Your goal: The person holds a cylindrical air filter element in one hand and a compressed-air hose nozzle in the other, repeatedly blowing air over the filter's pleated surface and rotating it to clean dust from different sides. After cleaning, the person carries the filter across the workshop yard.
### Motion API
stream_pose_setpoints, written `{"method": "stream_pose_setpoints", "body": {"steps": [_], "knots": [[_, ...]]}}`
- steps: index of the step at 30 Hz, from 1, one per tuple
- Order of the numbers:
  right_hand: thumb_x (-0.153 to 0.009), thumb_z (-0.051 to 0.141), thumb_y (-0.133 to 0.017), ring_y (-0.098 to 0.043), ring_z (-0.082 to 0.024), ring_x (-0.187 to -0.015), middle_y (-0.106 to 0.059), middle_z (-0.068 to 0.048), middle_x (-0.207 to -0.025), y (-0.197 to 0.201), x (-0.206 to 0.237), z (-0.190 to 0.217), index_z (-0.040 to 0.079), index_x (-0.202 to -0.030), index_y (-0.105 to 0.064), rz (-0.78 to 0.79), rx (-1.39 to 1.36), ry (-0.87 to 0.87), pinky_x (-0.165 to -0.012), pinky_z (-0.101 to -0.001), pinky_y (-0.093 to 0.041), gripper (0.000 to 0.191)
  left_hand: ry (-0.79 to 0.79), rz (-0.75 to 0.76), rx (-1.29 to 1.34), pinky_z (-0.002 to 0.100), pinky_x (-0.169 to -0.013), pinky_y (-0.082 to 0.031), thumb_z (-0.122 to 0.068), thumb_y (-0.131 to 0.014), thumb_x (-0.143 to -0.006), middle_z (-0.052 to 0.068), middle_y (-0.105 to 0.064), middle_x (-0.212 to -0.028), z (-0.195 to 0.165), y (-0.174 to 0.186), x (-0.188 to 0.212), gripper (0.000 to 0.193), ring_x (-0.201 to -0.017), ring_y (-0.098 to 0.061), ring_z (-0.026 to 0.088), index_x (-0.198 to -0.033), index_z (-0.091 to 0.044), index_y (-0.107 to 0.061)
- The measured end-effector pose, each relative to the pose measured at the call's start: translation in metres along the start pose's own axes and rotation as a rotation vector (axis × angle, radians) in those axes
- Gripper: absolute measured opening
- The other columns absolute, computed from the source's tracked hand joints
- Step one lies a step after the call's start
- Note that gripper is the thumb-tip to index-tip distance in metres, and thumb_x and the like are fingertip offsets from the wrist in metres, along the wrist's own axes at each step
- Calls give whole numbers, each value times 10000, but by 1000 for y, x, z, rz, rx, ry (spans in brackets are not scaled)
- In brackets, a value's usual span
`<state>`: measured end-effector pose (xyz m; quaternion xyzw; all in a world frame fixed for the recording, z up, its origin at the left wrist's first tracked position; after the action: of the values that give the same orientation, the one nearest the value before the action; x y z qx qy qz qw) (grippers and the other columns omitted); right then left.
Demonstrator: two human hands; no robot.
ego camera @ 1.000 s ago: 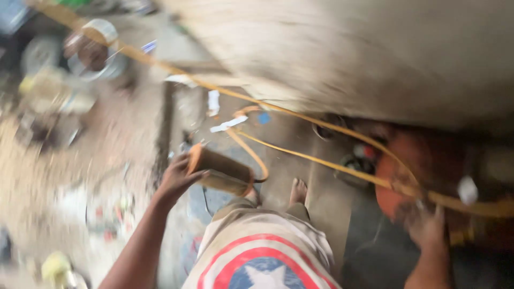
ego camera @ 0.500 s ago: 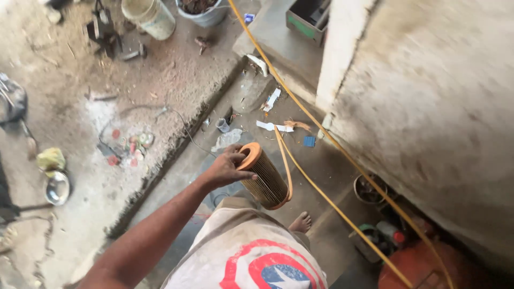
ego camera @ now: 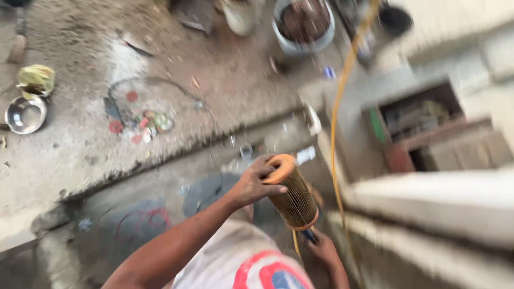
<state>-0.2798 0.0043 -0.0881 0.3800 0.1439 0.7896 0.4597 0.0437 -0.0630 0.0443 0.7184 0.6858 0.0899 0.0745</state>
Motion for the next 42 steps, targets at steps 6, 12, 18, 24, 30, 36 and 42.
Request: {"method": "stream_pose_setpoints", "body": {"steps": [6, 12, 18, 24, 30, 36, 42], "knots": [[-883, 334, -704, -734, -342, -646, -740, -220, -722, 71, -153, 70, 27, -1000, -769, -76, 145, -447, -631, -466, -566, 335, 115, -402, 190, 393, -1089, -488, -356, -902, -732, 208, -444, -1549, 44, 219, -115, 633, -1391, -506, 334, -1209, -2, -684], [-829, 390, -753, -759, -335, -707, -777, -192, -935, 111, -364, 197, 23, -1164, -709, -186, 321, -274, -689, -444, -577, 499, 129, -658, -355, 436, -1070, -475, -313, -947, -635, 255, -502, -1424, 106, 379, -197, 583, -1287, -532, 379, -1055, 41, -749], [-873, 335, -754, -709, -278, -742, -782, -166, -891, 87, -593, 405, 46, -1113, -765, 175, 262, -30, -707, -417, -571, 375, 332, -819, -264, 412, -1041, -464, -281, -941, -670, 207, -537, -1362, 99, 553, -222, 532, -1220, -551, 352, -1038, 49, -745], [-893, 355, -749, -730, -350, -940, -757, -192, -1022, 26, -739, 706, 40, -1117, -695, 344, 423, 517, -825, -417, -560, 390, 399, -1161, -100, 321, -967, -507, -171, -862, -778, 151, -551, -1369, 27, 676, -230, 443, -1185, -591, 256, -1108, 76, -698], [-901, 349, -716, -737, -331, -938, -758, -164, -1061, -62, -826, 912, 74, -1161, -695, 456, 364, 660, -819, -416, -560, 378, 463, -1392, 383, 280, -895, -499, -190, -755, -896, 88, -613, -1292, 45, 777, -278, 536, -1109, -589, 164, -1369, 24, -619], [-966, 378, -602, -703, -223, -787, -761, -113, -954, -141, -883, 1002, 56, -1235, -689, 826, -120, 83, -707, -425, -573, 428, 403, -1389, 518, 292, -912, -526, -241, -727, -891, 45, -669, -1227, 93, 939, -383, 592, -1092, -613, 130, -1418, -22, -570], [-1024, 538, -296, -703, -228, -1002, -715, -123, -1186, -164, -944, 1131, 43, -1355, -594, 834, -624, -330, -884, -385, -565, 666, 379, -1115, 625, 315, -988, -484, -183, -767, -858, 60, -634, -1294, 124, 1086, -527, 673, -1155, -598, 149, -1457, -35, -501]]}}
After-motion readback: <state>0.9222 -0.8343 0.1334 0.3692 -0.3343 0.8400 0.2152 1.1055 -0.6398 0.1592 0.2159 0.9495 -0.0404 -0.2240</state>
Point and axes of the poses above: each hand's wrist, its own x-axis away from the middle knuckle, its own y-axis out of the back of the hand, z = x × y, the point moved 4 cm from there along -x, towards the middle knuckle
